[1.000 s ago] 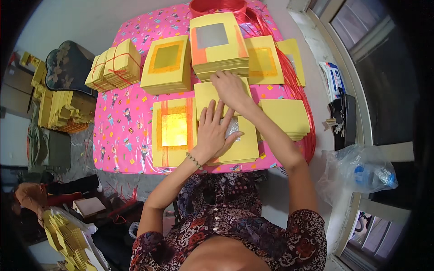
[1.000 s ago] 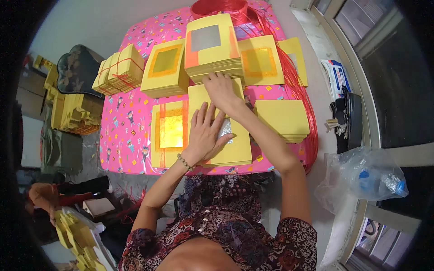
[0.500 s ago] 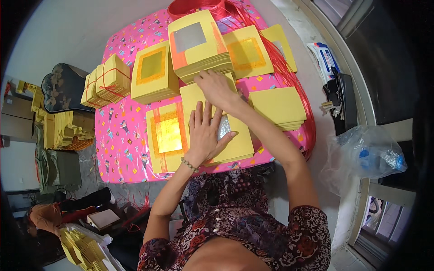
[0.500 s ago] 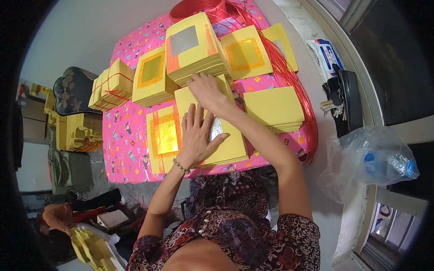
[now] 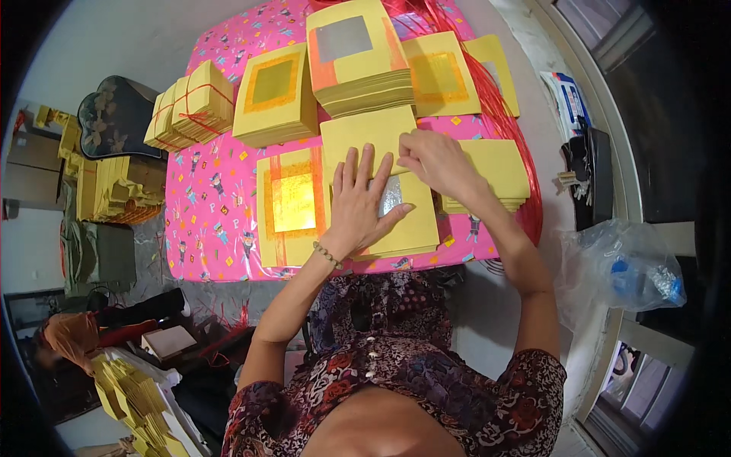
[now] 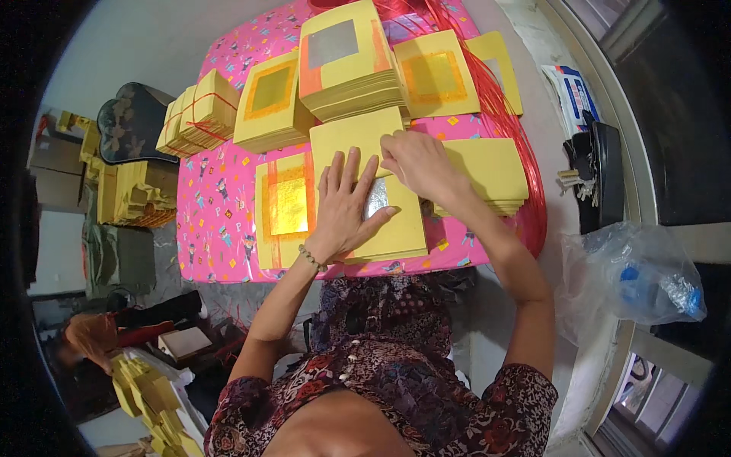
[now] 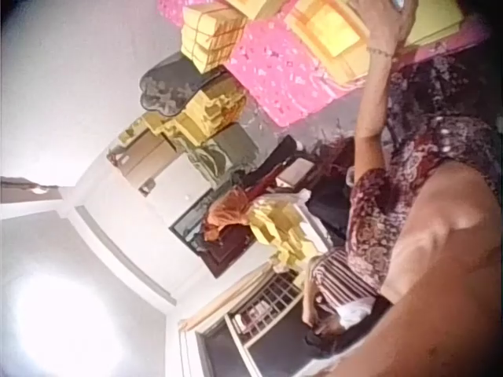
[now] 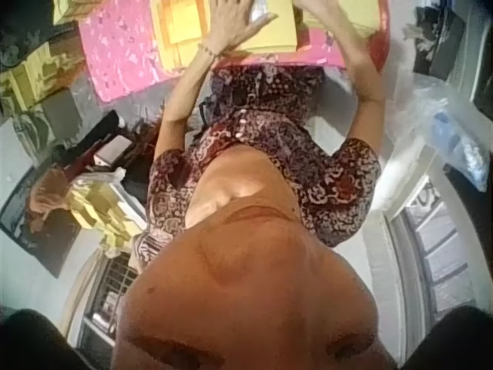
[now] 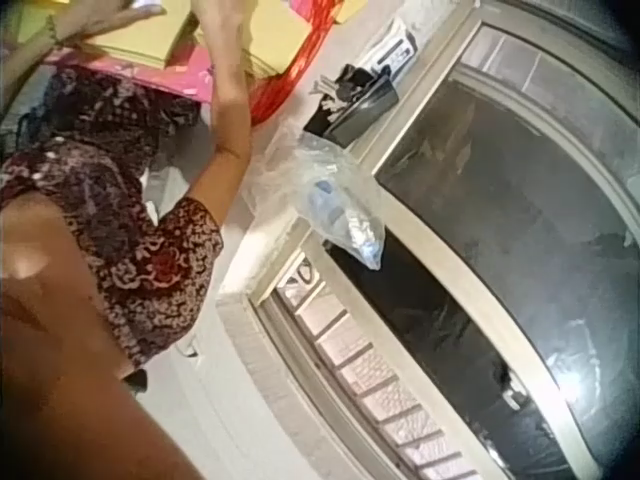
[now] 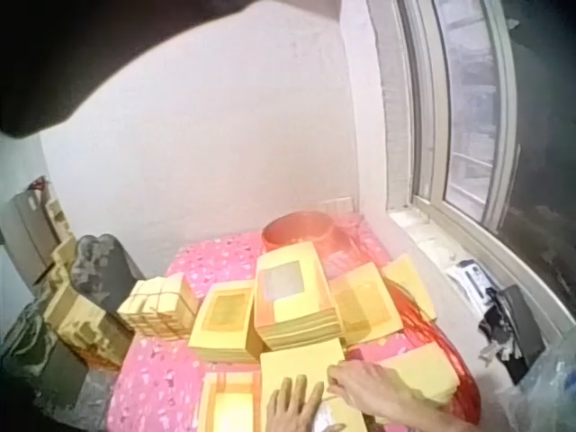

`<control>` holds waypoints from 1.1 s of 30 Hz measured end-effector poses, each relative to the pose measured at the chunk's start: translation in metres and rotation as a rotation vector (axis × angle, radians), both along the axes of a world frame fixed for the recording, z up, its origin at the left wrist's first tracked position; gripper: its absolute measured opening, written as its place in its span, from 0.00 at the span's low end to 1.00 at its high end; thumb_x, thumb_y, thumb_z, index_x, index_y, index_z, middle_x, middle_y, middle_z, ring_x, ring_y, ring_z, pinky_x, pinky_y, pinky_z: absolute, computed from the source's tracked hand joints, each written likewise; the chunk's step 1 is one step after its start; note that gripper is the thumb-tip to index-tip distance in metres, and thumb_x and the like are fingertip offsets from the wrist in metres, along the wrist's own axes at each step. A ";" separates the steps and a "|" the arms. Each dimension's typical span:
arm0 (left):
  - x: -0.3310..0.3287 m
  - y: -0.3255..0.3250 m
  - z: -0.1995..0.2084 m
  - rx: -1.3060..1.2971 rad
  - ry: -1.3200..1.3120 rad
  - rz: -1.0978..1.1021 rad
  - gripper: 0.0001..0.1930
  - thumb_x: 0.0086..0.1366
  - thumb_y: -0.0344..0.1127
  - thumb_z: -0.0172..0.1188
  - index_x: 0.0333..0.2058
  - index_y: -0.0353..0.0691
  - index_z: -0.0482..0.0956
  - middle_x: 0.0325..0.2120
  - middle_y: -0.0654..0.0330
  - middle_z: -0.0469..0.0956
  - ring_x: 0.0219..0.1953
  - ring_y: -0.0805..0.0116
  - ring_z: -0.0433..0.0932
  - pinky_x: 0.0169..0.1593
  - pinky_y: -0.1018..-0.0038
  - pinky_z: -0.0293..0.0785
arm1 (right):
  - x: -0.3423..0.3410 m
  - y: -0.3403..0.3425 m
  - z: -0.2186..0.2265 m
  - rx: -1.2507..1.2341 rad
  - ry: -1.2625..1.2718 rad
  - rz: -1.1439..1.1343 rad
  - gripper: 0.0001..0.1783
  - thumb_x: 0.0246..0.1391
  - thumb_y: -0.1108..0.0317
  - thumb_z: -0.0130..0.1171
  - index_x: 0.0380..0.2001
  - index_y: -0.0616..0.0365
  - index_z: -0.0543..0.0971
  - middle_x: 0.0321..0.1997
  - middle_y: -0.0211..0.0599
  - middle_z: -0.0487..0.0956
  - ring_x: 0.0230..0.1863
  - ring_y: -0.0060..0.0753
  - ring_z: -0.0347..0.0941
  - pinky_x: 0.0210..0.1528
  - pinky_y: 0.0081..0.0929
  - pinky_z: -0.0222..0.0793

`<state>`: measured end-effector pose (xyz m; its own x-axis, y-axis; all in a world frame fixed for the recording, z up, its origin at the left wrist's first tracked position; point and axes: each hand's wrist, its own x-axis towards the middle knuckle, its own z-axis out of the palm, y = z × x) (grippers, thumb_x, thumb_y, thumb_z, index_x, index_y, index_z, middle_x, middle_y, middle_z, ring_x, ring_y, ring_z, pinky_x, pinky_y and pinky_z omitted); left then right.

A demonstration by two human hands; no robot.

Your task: Folding and stacking joss paper on a table.

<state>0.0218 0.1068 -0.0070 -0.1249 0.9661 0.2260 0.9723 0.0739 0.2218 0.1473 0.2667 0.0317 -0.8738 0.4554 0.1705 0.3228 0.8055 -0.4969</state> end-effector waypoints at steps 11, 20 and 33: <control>0.000 -0.003 -0.003 0.017 -0.016 0.029 0.44 0.61 0.68 0.50 0.68 0.47 0.57 0.68 0.43 0.51 0.70 0.37 0.47 0.69 0.47 0.43 | 0.002 -0.030 -0.024 0.153 0.160 -0.099 0.08 0.56 0.68 0.57 0.32 0.60 0.70 0.32 0.44 0.71 0.38 0.51 0.72 0.38 0.45 0.69; -0.002 -0.002 -0.010 0.068 -0.034 0.018 0.43 0.62 0.68 0.50 0.68 0.46 0.58 0.67 0.43 0.53 0.69 0.37 0.48 0.69 0.46 0.45 | -0.005 -0.031 -0.021 0.006 0.118 -0.089 0.09 0.58 0.67 0.57 0.33 0.59 0.70 0.30 0.44 0.75 0.35 0.53 0.74 0.35 0.45 0.69; -0.041 -0.025 -0.015 0.054 -0.137 -0.099 0.41 0.63 0.65 0.50 0.68 0.48 0.58 0.69 0.48 0.52 0.71 0.44 0.46 0.71 0.51 0.45 | -0.004 -0.025 -0.031 0.030 0.094 -0.013 0.12 0.59 0.63 0.58 0.33 0.60 0.69 0.29 0.43 0.74 0.32 0.53 0.73 0.34 0.46 0.68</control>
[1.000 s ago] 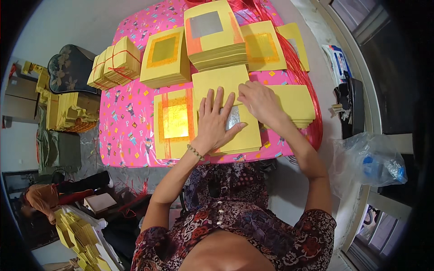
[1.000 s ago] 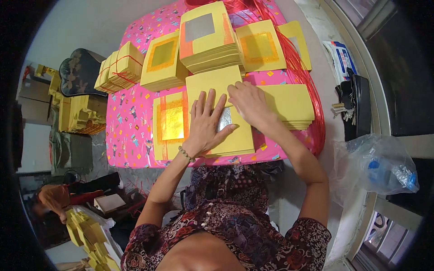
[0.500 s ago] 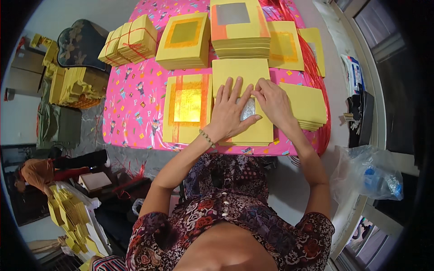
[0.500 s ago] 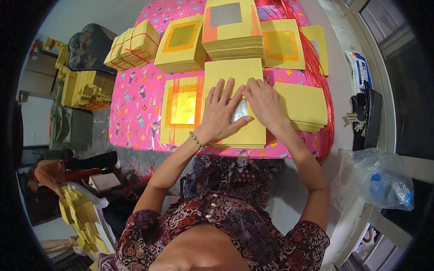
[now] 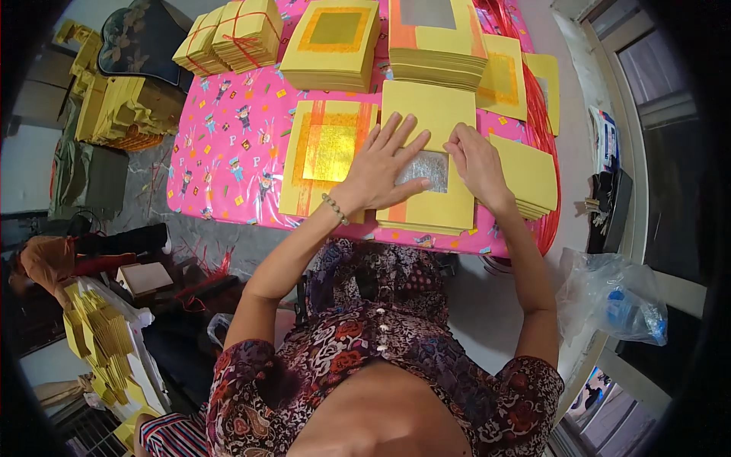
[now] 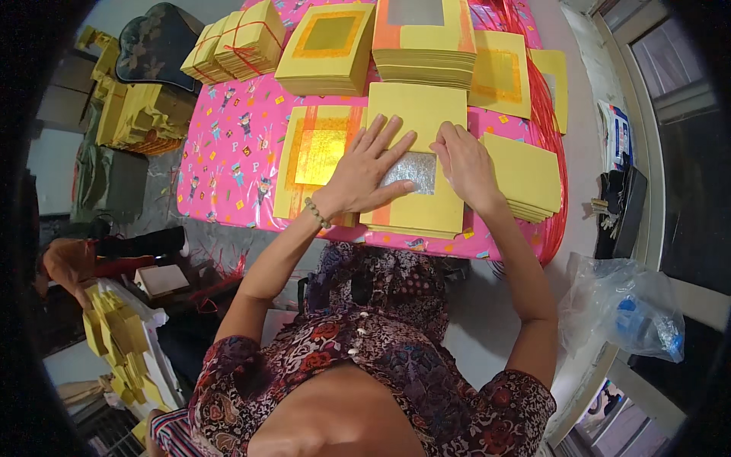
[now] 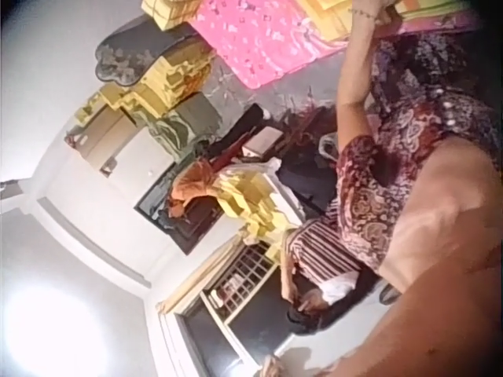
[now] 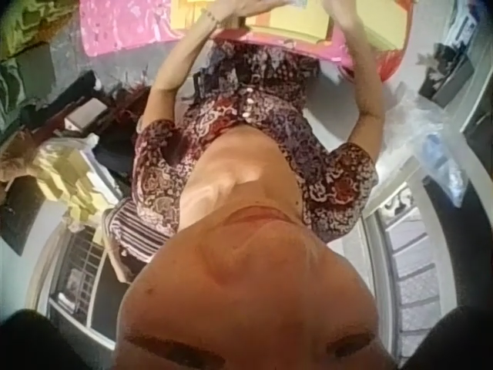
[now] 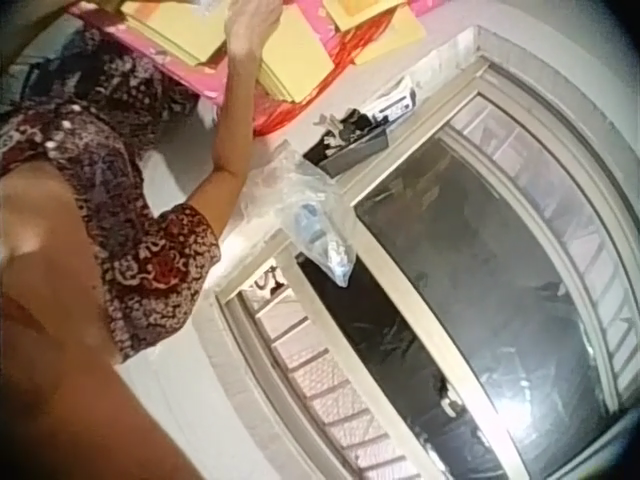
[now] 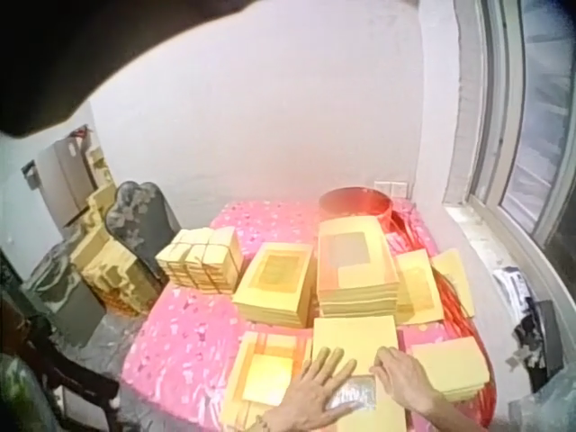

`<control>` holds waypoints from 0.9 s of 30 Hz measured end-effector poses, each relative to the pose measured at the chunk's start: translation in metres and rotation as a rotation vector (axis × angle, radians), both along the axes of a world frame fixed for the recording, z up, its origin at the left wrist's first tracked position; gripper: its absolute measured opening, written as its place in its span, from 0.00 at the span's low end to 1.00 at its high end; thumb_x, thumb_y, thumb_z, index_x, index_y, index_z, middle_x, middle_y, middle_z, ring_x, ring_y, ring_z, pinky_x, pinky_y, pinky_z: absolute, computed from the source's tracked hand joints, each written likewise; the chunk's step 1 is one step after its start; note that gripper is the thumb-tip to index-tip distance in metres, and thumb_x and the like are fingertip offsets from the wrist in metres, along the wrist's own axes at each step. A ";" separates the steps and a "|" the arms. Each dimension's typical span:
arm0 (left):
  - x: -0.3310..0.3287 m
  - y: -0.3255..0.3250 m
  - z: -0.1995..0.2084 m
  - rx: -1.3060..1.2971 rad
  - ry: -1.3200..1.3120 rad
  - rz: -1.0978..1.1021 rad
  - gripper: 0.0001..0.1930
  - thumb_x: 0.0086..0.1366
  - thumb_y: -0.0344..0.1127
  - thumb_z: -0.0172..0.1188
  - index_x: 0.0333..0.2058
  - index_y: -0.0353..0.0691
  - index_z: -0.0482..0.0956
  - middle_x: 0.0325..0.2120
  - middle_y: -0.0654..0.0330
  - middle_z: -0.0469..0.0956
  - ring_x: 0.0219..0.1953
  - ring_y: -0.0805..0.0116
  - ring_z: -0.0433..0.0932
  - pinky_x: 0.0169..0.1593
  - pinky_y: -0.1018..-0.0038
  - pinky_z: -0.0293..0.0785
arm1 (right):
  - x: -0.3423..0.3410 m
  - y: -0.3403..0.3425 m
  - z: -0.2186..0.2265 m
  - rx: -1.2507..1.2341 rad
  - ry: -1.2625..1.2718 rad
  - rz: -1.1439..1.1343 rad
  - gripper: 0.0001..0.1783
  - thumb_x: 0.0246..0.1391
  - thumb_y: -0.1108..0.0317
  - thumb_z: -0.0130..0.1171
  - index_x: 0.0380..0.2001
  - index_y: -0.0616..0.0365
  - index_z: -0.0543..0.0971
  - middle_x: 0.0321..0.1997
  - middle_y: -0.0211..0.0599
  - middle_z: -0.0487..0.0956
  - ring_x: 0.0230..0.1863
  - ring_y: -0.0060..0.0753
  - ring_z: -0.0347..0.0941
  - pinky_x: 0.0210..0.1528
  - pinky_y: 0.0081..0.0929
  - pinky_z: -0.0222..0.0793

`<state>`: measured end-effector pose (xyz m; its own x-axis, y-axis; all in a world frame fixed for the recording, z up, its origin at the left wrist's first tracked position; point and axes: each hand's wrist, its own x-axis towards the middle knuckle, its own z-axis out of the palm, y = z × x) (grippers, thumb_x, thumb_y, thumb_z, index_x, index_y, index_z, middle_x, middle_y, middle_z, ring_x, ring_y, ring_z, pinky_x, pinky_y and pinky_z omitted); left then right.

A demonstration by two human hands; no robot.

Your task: Folding and stacking joss paper on a table.

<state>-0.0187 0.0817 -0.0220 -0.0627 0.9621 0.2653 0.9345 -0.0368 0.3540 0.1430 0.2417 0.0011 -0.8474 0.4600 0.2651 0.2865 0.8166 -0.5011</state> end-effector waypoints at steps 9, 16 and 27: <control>-0.007 0.000 -0.007 0.032 -0.091 -0.039 0.39 0.65 0.63 0.51 0.67 0.45 0.60 0.70 0.44 0.48 0.71 0.40 0.44 0.71 0.53 0.45 | -0.009 -0.002 0.004 -0.067 -0.121 -0.088 0.17 0.56 0.57 0.62 0.30 0.59 0.69 0.28 0.42 0.74 0.31 0.50 0.73 0.32 0.45 0.67; -0.025 -0.002 -0.002 0.065 -0.424 -0.127 0.31 0.70 0.50 0.51 0.66 0.43 0.60 0.68 0.42 0.51 0.72 0.42 0.45 0.71 0.55 0.47 | -0.001 -0.001 0.013 -0.199 -0.129 -0.084 0.20 0.52 0.54 0.65 0.38 0.58 0.73 0.33 0.41 0.75 0.32 0.49 0.74 0.33 0.44 0.69; -0.034 0.022 0.023 0.022 -0.712 0.478 0.29 0.66 0.43 0.59 0.57 0.29 0.64 0.34 0.48 0.77 0.29 0.64 0.80 0.33 0.72 0.76 | 0.003 0.007 -0.001 0.405 0.061 0.157 0.14 0.52 0.65 0.63 0.40 0.59 0.75 0.33 0.39 0.70 0.35 0.41 0.72 0.35 0.37 0.71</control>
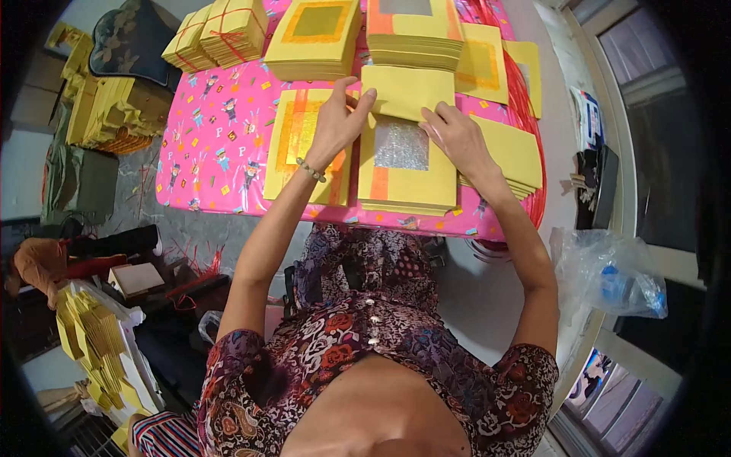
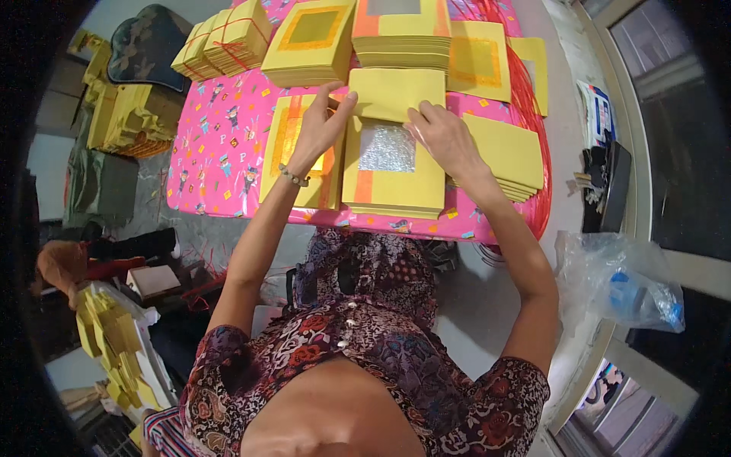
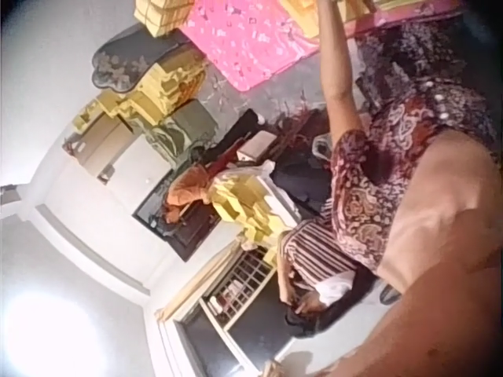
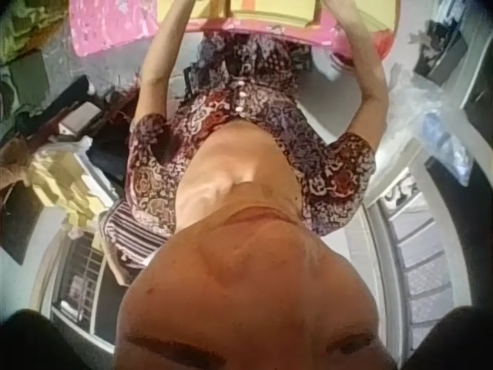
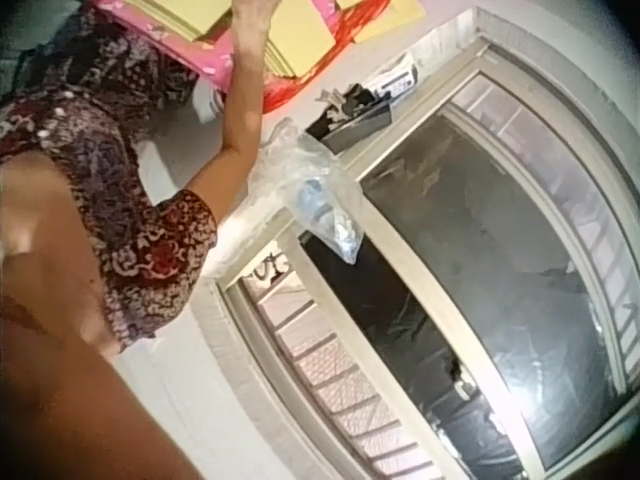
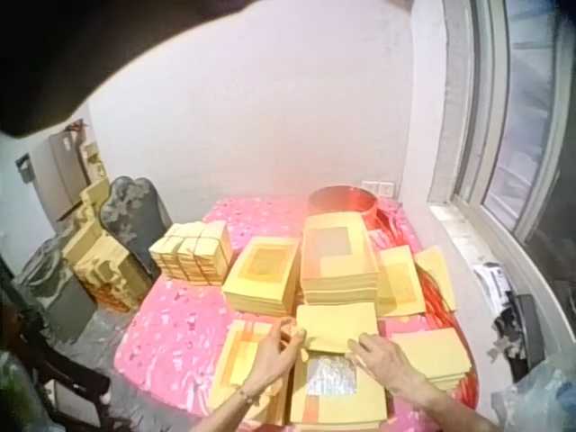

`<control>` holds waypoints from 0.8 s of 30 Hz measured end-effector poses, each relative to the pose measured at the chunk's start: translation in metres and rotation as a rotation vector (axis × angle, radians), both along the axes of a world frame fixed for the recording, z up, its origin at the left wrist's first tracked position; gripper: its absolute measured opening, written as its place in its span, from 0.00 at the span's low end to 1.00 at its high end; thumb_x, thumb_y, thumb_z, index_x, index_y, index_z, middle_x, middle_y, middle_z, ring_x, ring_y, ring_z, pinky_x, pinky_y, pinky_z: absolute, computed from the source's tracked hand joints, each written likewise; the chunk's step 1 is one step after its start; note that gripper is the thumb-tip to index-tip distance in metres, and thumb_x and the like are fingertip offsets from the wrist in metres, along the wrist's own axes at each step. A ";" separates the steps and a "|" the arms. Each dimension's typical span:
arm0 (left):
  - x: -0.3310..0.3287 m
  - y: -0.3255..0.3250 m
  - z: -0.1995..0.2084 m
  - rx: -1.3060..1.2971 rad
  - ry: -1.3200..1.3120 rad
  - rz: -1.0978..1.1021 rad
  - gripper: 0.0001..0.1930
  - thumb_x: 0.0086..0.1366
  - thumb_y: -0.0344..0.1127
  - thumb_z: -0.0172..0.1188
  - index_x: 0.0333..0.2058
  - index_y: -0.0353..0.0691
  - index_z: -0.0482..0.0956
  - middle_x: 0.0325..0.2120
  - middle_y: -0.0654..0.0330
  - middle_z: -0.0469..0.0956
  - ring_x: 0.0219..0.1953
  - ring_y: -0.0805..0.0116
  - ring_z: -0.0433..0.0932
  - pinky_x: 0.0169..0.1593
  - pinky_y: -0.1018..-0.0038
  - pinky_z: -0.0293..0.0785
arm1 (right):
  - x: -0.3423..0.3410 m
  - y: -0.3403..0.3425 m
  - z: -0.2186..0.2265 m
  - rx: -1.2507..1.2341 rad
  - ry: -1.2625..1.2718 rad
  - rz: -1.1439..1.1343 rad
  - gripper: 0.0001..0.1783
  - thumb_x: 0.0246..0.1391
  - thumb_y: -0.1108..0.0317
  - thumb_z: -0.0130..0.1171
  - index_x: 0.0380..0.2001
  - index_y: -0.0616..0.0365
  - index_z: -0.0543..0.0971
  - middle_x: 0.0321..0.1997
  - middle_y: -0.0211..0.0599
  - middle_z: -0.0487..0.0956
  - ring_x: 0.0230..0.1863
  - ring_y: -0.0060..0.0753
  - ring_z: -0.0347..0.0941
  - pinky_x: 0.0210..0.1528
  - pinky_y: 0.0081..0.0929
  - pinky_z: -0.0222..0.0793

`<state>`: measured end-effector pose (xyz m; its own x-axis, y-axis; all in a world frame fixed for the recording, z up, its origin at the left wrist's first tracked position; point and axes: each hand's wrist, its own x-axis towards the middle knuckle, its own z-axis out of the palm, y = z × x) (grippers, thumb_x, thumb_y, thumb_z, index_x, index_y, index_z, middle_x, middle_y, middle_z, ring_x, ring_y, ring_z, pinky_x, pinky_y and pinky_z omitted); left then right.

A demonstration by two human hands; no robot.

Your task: Folding and stacking joss paper on a table.

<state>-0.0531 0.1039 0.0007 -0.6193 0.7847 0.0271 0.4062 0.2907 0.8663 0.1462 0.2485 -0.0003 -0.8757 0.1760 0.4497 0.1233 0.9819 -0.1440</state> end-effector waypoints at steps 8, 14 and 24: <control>0.008 0.016 0.009 0.300 -0.577 0.000 0.30 0.64 0.30 0.59 0.61 0.30 0.58 0.40 0.54 0.77 0.42 0.66 0.80 0.43 0.69 0.84 | 0.008 -0.002 0.020 0.007 0.082 -0.071 0.18 0.53 0.60 0.63 0.44 0.59 0.76 0.40 0.37 0.73 0.44 0.42 0.71 0.44 0.38 0.71; 0.051 0.029 0.050 0.300 -0.618 -0.288 0.28 0.62 0.30 0.60 0.59 0.31 0.63 0.44 0.52 0.77 0.43 0.66 0.80 0.44 0.70 0.82 | 0.063 0.010 0.032 -0.371 0.413 -0.508 0.28 0.59 0.61 0.60 0.59 0.60 0.68 0.49 0.47 0.73 0.50 0.42 0.72 0.51 0.34 0.70; 0.120 0.099 0.003 0.077 -0.421 -0.507 0.37 0.55 0.34 0.68 0.56 0.26 0.58 0.27 0.53 0.79 0.30 0.62 0.81 0.34 0.72 0.77 | 0.166 0.047 -0.017 -0.688 0.346 -0.694 0.23 0.58 0.66 0.60 0.55 0.59 0.71 0.47 0.45 0.73 0.47 0.37 0.70 0.51 0.33 0.68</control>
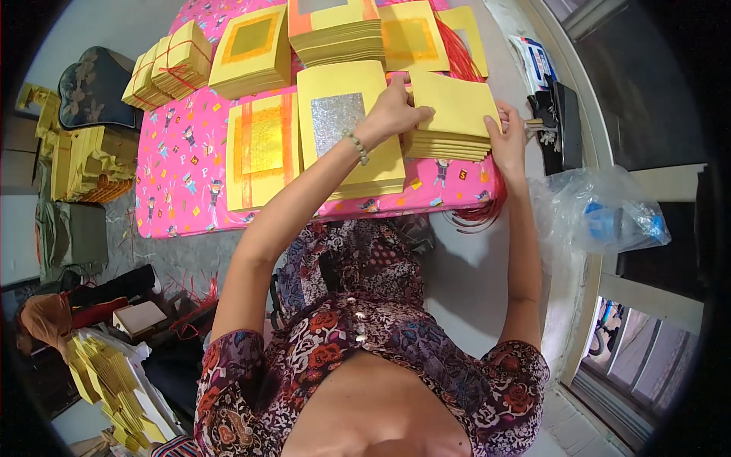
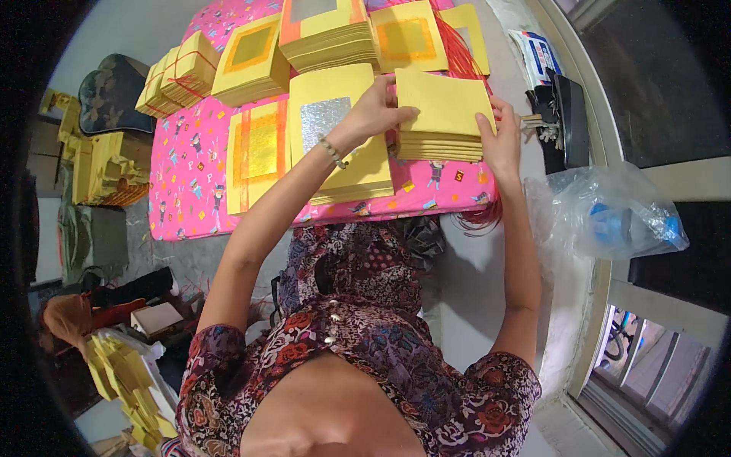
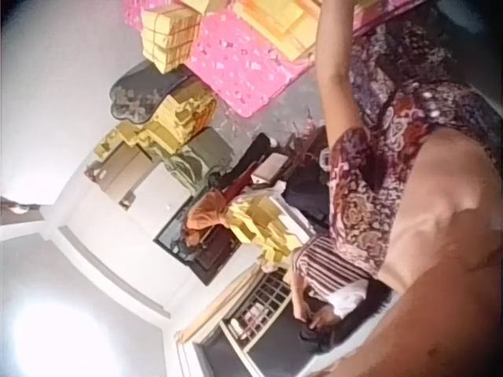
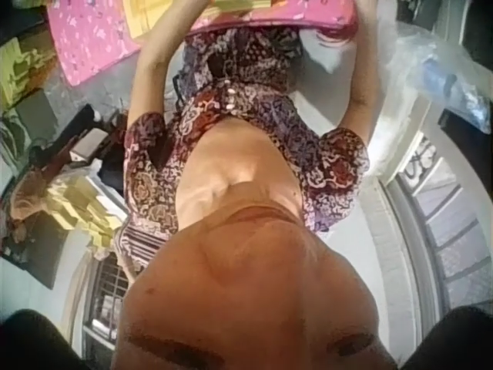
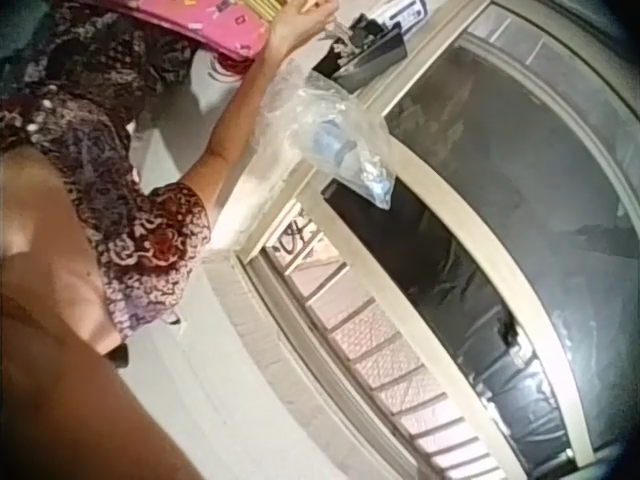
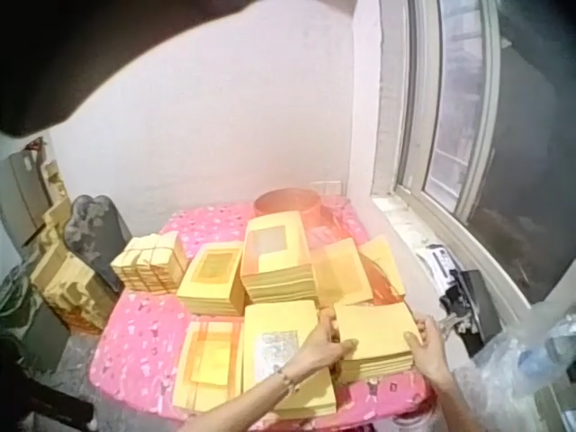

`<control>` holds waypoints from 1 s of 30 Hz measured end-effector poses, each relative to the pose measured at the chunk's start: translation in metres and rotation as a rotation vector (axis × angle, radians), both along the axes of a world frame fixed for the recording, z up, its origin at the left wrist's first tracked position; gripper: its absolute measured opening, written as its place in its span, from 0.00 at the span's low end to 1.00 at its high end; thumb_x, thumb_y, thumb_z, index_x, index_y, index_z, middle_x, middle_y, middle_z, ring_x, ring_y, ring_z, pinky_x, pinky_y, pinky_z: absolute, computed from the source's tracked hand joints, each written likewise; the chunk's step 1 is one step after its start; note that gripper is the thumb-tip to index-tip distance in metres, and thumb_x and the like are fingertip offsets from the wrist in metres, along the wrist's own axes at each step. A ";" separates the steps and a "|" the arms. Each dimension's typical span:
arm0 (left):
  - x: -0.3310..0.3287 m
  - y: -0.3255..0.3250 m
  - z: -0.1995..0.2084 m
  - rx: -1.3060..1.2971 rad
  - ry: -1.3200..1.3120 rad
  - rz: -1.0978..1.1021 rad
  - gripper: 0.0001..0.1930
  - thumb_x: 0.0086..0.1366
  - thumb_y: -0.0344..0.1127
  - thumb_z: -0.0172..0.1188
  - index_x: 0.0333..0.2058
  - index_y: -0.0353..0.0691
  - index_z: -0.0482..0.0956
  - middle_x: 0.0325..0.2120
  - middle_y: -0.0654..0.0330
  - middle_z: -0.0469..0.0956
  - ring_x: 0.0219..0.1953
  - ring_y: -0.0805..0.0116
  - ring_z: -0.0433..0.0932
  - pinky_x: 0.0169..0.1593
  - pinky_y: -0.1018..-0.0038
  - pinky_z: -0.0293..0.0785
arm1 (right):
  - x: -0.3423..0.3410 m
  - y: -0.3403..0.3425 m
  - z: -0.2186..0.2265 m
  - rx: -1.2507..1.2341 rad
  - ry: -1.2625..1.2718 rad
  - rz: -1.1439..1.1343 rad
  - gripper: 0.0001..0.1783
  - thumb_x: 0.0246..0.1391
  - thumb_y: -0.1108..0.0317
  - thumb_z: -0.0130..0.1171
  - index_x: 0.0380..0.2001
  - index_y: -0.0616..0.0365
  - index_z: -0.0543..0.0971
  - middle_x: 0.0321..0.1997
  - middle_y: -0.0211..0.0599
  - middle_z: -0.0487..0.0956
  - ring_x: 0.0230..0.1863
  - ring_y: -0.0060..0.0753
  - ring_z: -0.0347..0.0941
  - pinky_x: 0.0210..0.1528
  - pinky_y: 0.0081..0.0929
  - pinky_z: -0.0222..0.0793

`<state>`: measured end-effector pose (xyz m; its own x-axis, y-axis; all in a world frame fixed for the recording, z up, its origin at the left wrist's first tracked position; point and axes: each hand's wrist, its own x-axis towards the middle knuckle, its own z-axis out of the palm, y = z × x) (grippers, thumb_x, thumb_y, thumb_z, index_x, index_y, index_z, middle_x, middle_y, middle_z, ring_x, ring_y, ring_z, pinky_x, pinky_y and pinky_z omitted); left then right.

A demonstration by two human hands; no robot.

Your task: Folding and stacking joss paper on a table.

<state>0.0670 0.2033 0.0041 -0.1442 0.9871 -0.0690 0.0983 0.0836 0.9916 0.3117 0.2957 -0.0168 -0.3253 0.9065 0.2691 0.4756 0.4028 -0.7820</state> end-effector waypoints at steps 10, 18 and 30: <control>0.017 0.006 -0.015 -0.119 0.549 -0.014 0.39 0.51 0.36 0.72 0.54 0.29 0.56 0.41 0.36 0.75 0.45 0.43 0.79 0.46 0.59 0.77 | 0.009 -0.003 -0.029 0.131 -0.228 0.001 0.22 0.56 0.67 0.61 0.54 0.59 0.72 0.45 0.49 0.72 0.48 0.46 0.69 0.55 0.37 0.64; 0.022 0.003 -0.011 -0.046 0.601 -0.028 0.36 0.48 0.30 0.71 0.48 0.26 0.55 0.30 0.33 0.77 0.38 0.35 0.79 0.42 0.54 0.78 | 0.010 -0.009 -0.031 0.132 -0.204 0.021 0.22 0.56 0.68 0.60 0.54 0.58 0.72 0.49 0.48 0.72 0.52 0.48 0.66 0.57 0.38 0.63; 0.034 -0.002 -0.024 0.091 0.784 0.067 0.50 0.46 0.28 0.71 0.63 0.26 0.47 0.49 0.29 0.64 0.47 0.34 0.73 0.52 0.56 0.74 | 0.000 -0.022 -0.015 0.325 -0.542 -0.021 0.19 0.55 0.67 0.61 0.50 0.56 0.75 0.48 0.47 0.72 0.50 0.52 0.69 0.53 0.42 0.66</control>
<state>0.1011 0.2016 -0.0199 -0.1766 0.9716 0.1576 0.7688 0.0362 0.6384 0.3117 0.2740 -0.0321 -0.4761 0.8136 0.3336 0.7801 0.5659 -0.2668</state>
